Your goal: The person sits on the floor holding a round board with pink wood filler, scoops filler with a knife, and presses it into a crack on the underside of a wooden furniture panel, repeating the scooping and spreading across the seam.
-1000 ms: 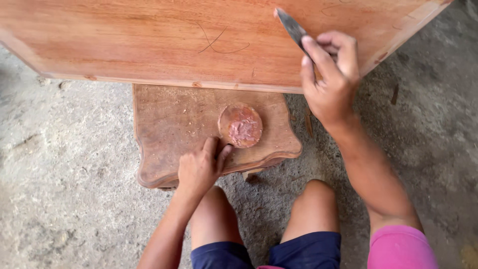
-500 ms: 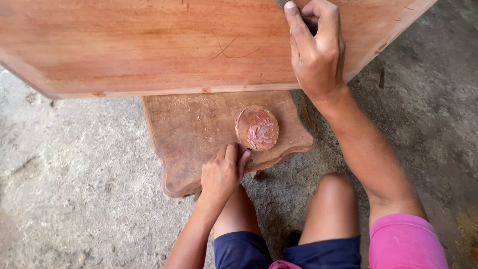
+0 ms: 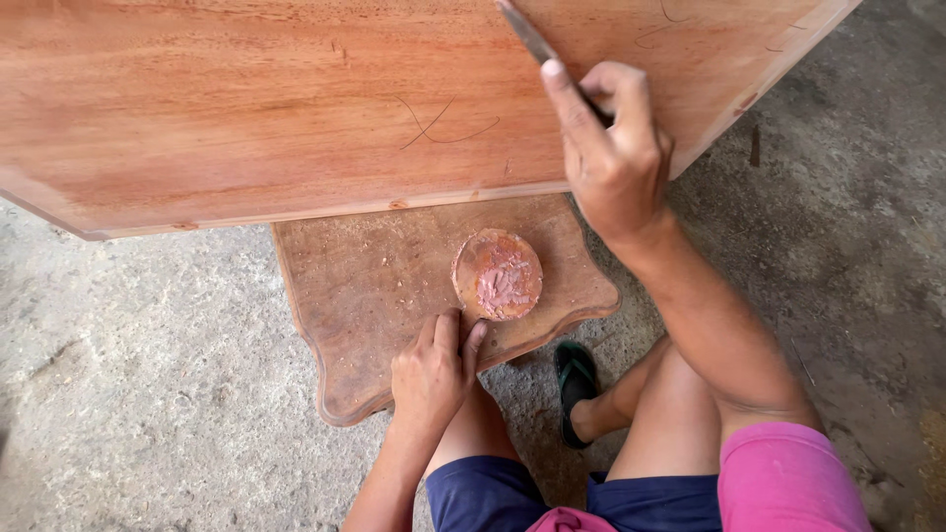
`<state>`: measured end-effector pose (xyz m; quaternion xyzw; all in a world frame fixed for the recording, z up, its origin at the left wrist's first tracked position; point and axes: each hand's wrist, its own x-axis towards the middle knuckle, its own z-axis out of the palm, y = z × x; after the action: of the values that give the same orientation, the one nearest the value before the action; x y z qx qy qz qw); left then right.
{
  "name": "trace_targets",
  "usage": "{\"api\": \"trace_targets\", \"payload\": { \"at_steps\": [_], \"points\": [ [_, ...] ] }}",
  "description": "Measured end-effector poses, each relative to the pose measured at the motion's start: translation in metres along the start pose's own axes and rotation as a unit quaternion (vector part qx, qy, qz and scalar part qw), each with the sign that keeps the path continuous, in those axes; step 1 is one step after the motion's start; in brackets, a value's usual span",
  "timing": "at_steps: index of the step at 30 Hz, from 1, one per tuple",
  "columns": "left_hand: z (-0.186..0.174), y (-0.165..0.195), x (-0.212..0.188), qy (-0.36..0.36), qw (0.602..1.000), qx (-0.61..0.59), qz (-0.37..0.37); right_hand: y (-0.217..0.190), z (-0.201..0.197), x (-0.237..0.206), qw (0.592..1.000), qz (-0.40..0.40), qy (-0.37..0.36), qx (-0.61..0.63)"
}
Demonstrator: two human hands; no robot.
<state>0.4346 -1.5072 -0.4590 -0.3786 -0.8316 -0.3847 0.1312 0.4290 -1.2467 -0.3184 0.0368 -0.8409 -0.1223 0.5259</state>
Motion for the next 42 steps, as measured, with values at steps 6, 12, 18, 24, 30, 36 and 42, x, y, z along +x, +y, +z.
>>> {"api": "trace_targets", "payload": {
  "at_steps": [6, 12, 18, 24, 30, 36, 42],
  "points": [
    [0.002, -0.001, 0.000, -0.001, 1.000, 0.011, -0.011, -0.002, 0.007, 0.002, 1.000, 0.011, 0.017, -0.006],
    [0.002, 0.000, 0.001, -0.004, 1.000, 0.029, -0.006, 0.015, -0.012, 0.002, 0.998, 0.046, -0.023, -0.028],
    [0.002, 0.003, 0.001, -0.005, 0.999, 0.036, -0.002, 0.015, -0.018, -0.008, 0.998, 0.053, -0.038, -0.021],
    [0.001, 0.005, 0.002, 0.002, 0.999, 0.044, 0.003, -0.008, 0.006, -0.018, 1.000, 0.017, -0.014, -0.002],
    [0.001, 0.005, 0.003, 0.007, 0.999, 0.044, 0.012, 0.027, 0.016, -0.012, 0.999, 0.032, 0.019, -0.037],
    [0.003, 0.008, 0.002, 0.001, 0.998, 0.061, 0.008, 0.032, -0.022, -0.018, 0.996, 0.052, -0.054, -0.042],
    [0.002, 0.007, 0.001, 0.005, 0.998, 0.054, 0.011, -0.006, -0.005, 0.000, 0.999, -0.005, -0.034, -0.041]
  ]
}}
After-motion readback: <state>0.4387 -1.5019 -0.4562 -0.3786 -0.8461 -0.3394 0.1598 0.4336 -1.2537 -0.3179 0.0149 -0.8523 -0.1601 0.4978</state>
